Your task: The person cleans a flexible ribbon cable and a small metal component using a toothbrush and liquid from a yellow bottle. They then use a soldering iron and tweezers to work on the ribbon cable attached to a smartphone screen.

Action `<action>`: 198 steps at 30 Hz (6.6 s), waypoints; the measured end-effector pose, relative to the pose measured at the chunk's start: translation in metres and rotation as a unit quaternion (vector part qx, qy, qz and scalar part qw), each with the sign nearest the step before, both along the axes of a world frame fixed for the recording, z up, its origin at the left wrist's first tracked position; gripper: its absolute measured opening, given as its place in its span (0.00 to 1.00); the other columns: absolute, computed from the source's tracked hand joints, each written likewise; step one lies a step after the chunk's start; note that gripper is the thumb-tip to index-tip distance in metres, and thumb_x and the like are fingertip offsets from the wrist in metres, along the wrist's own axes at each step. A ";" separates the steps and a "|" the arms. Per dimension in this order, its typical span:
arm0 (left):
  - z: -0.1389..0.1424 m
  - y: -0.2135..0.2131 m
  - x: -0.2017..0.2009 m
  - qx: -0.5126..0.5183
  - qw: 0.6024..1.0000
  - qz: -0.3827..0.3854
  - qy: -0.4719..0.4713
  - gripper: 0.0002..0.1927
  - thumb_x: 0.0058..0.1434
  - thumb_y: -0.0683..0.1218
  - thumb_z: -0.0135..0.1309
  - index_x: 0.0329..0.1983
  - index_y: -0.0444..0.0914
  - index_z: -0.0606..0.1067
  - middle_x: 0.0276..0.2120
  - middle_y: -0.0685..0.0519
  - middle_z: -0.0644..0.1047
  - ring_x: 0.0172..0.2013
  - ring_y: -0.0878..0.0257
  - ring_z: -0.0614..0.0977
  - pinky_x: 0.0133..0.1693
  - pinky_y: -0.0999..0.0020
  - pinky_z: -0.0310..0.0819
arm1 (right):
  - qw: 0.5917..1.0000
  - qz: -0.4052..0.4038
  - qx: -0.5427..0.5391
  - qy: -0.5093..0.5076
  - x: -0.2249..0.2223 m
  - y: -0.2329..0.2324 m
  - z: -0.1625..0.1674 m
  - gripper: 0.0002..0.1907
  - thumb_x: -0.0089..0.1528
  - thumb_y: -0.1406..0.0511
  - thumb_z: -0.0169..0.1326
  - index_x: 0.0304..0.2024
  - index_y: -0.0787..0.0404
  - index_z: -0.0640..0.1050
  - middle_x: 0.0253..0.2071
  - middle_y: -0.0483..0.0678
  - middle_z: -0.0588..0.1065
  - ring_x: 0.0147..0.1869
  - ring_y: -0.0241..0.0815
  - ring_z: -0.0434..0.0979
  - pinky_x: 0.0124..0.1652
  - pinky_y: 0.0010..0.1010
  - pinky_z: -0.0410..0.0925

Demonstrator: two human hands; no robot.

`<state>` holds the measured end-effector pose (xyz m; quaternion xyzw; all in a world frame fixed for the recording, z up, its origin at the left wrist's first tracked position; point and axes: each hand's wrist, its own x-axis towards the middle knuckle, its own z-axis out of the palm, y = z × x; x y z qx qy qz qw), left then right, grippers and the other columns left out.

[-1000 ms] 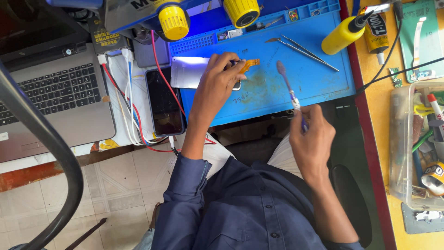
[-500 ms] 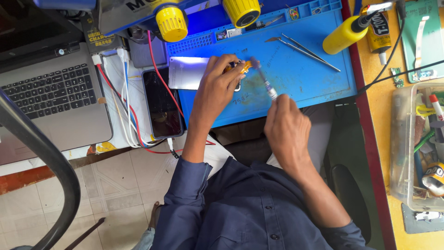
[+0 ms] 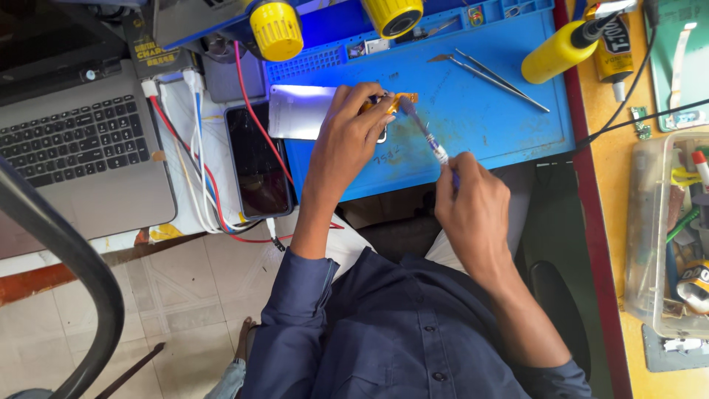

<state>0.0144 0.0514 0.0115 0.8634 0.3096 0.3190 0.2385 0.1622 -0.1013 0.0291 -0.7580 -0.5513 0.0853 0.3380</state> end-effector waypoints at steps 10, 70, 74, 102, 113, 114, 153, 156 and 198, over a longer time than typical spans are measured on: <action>-0.002 0.001 0.002 0.013 1.000 0.003 0.005 0.16 0.61 0.40 0.64 0.52 0.35 0.80 0.49 0.51 0.75 0.46 0.54 0.76 0.48 0.59 0.76 | 0.997 -0.065 -0.015 0.041 0.021 -0.004 -0.001 0.06 0.67 0.71 0.58 0.39 0.71 0.76 0.32 0.61 0.78 0.34 0.56 0.81 0.33 0.39 0.70; -0.007 -0.001 0.001 0.035 0.999 0.007 0.038 0.24 0.63 0.39 0.61 0.63 0.39 0.76 0.56 0.51 0.71 0.51 0.55 0.76 0.53 0.61 0.77 | 0.996 0.011 -0.088 0.015 0.033 -0.046 0.015 0.08 0.64 0.68 0.60 0.39 0.69 0.79 0.31 0.56 0.77 0.32 0.53 0.79 0.32 0.39 0.68; -0.006 -0.001 0.000 0.042 0.998 0.005 0.046 0.29 0.57 0.35 0.60 0.64 0.40 0.76 0.56 0.52 0.72 0.52 0.55 0.76 0.55 0.60 0.77 | 0.997 -0.016 -0.065 0.038 0.042 -0.040 0.018 0.08 0.64 0.68 0.61 0.40 0.69 0.79 0.32 0.57 0.77 0.32 0.51 0.80 0.33 0.37 0.69; -0.019 0.003 -0.004 -0.018 0.997 0.066 -0.043 0.28 0.64 0.29 0.48 0.68 0.36 0.68 0.55 0.46 0.73 0.56 0.50 0.78 0.56 0.55 0.76 | 0.993 0.009 -0.083 0.087 0.057 -0.029 0.020 0.10 0.61 0.68 0.62 0.42 0.68 0.81 0.33 0.58 0.80 0.37 0.48 0.85 0.38 0.34 0.72; -0.018 0.002 -0.004 -0.016 0.996 0.072 -0.048 0.29 0.64 0.29 0.46 0.69 0.36 0.67 0.54 0.46 0.72 0.54 0.50 0.78 0.55 0.55 0.75 | 0.989 0.004 -0.116 0.089 0.059 -0.024 0.026 0.11 0.63 0.65 0.61 0.42 0.68 0.81 0.33 0.59 0.79 0.37 0.49 0.83 0.38 0.36 0.71; -0.018 0.002 -0.004 -0.017 0.996 0.074 -0.045 0.29 0.64 0.29 0.47 0.69 0.35 0.67 0.53 0.45 0.72 0.54 0.50 0.78 0.55 0.54 0.75 | 0.987 -0.006 -0.139 0.081 0.059 -0.023 0.025 0.11 0.63 0.65 0.61 0.42 0.68 0.81 0.33 0.60 0.79 0.35 0.51 0.82 0.36 0.37 0.70; -0.028 0.005 -0.002 -0.020 0.996 0.075 -0.048 0.29 0.62 0.28 0.49 0.68 0.34 0.67 0.53 0.46 0.72 0.55 0.50 0.78 0.55 0.56 0.77 | 0.984 0.025 -0.046 -0.171 0.081 -0.027 0.039 0.27 0.56 0.61 0.75 0.57 0.54 0.84 0.53 0.47 0.78 0.43 0.46 0.80 0.43 0.38 0.69; -0.029 0.006 -0.002 -0.008 0.996 0.077 -0.044 0.30 0.61 0.27 0.48 0.68 0.34 0.67 0.55 0.46 0.71 0.56 0.49 0.77 0.56 0.56 0.77 | 0.976 0.026 -0.084 -0.201 0.079 -0.024 0.044 0.25 0.60 0.59 0.73 0.59 0.51 0.84 0.51 0.45 0.78 0.38 0.44 0.78 0.37 0.38 0.67; -0.026 0.005 -0.003 -0.007 0.997 0.071 -0.043 0.29 0.62 0.28 0.50 0.68 0.33 0.66 0.53 0.45 0.71 0.53 0.50 0.78 0.54 0.56 0.77 | 0.932 0.000 0.133 0.336 0.113 0.006 0.021 0.21 0.65 0.74 0.67 0.60 0.69 0.77 0.50 0.52 0.81 0.53 0.40 0.84 0.56 0.31 0.78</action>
